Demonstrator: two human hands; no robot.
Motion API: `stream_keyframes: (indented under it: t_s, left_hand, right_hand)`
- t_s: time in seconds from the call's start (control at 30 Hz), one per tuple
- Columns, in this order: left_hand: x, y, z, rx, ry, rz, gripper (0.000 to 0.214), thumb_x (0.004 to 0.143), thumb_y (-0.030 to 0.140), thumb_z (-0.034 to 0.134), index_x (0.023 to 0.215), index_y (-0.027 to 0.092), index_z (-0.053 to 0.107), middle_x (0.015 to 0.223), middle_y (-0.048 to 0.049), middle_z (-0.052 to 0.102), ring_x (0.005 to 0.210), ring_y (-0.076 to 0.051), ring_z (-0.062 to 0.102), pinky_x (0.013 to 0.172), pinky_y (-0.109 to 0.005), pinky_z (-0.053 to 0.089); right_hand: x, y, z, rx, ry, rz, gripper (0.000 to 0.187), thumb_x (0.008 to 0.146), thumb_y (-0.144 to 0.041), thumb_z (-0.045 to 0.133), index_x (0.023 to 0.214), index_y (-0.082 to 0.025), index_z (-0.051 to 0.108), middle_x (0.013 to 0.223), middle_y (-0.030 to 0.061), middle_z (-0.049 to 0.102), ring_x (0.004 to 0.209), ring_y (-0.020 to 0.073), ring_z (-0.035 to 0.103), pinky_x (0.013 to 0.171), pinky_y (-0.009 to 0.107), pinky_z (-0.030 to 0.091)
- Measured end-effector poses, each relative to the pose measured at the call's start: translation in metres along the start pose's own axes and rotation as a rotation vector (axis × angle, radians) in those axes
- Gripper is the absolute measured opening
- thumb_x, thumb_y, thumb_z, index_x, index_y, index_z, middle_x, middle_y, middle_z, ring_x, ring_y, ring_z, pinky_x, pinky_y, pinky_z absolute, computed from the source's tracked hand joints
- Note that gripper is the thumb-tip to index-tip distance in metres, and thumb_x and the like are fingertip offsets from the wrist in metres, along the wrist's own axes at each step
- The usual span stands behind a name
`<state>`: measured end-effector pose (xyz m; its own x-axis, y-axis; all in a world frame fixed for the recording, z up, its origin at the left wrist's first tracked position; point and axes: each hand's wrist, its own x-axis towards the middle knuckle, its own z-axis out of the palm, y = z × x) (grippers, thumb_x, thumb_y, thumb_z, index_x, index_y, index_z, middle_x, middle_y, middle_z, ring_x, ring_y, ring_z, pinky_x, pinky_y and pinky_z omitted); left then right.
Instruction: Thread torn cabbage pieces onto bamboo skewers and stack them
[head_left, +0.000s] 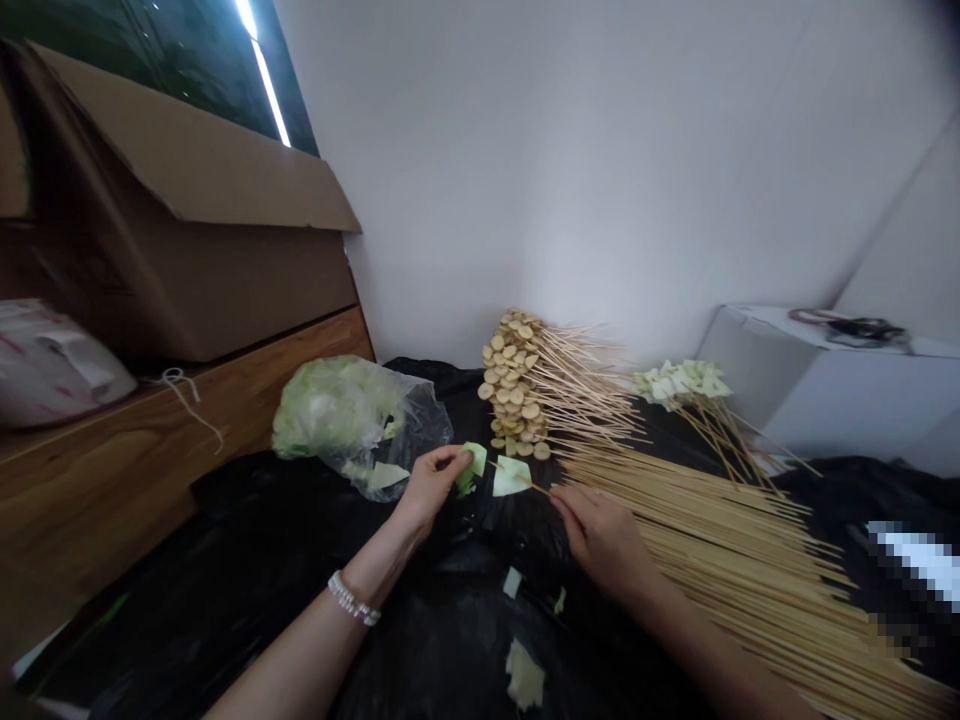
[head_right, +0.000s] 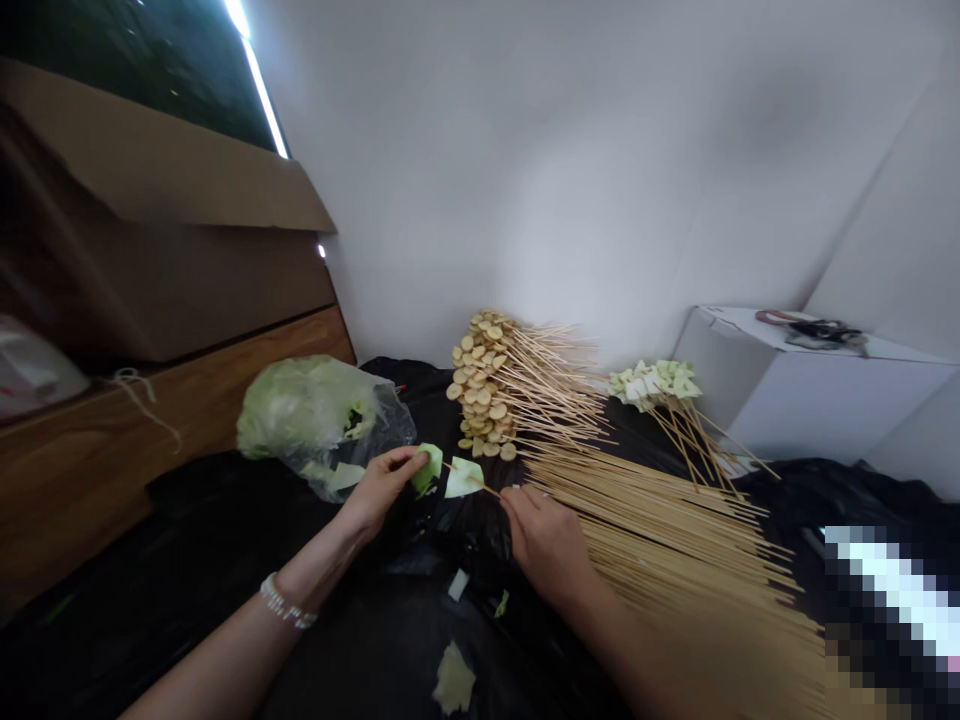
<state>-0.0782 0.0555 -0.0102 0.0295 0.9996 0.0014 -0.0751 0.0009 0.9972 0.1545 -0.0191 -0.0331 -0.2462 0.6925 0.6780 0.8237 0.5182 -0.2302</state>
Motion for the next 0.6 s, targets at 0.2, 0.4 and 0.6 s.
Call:
stream_keyframes:
  t_s: [0.2, 0.4, 0.6]
  left_hand:
    - [0.0038, 0.0036, -0.001, -0.072, 0.071, -0.087, 0.036, 0.059, 0.043, 0.082, 0.079, 0.015, 0.07, 0.07, -0.0017, 0.067, 0.061, -0.012, 0.061, 0.054, -0.02, 0.044]
    - [0.0003, 0.0052, -0.001, -0.258, -0.025, -0.214, 0.031, 0.062, 0.037, 0.084, 0.08, 0.018, 0.067, 0.098, -0.0073, 0.068, 0.099, -0.025, 0.064, 0.077, -0.038, 0.054]
    - [0.0043, 0.0016, -0.002, -0.336, -0.015, -0.152, 0.024, 0.061, 0.028, 0.085, 0.074, 0.014, 0.071, 0.088, -0.0072, 0.068, 0.091, -0.019, 0.062, 0.087, -0.035, 0.051]
  right_hand:
    - [-0.0001, -0.0003, -0.0001, -0.012, -0.007, 0.007, 0.026, 0.098, -0.021, 0.041, 0.095, -0.018, 0.067, 0.09, 0.0073, 0.07, 0.08, 0.0166, 0.066, 0.074, 0.027, 0.049]
    - [0.0005, -0.0013, -0.0017, -0.013, -0.016, 0.022, 0.028, 0.098, -0.02, 0.04, 0.093, -0.018, 0.067, 0.088, 0.0069, 0.07, 0.08, 0.0157, 0.065, 0.075, 0.027, 0.048]
    - [0.0, -0.0008, -0.0013, -0.006, -0.019, 0.015, 0.026, 0.098, -0.02, 0.041, 0.095, -0.018, 0.066, 0.09, 0.0072, 0.07, 0.081, 0.0161, 0.064, 0.077, 0.027, 0.047]
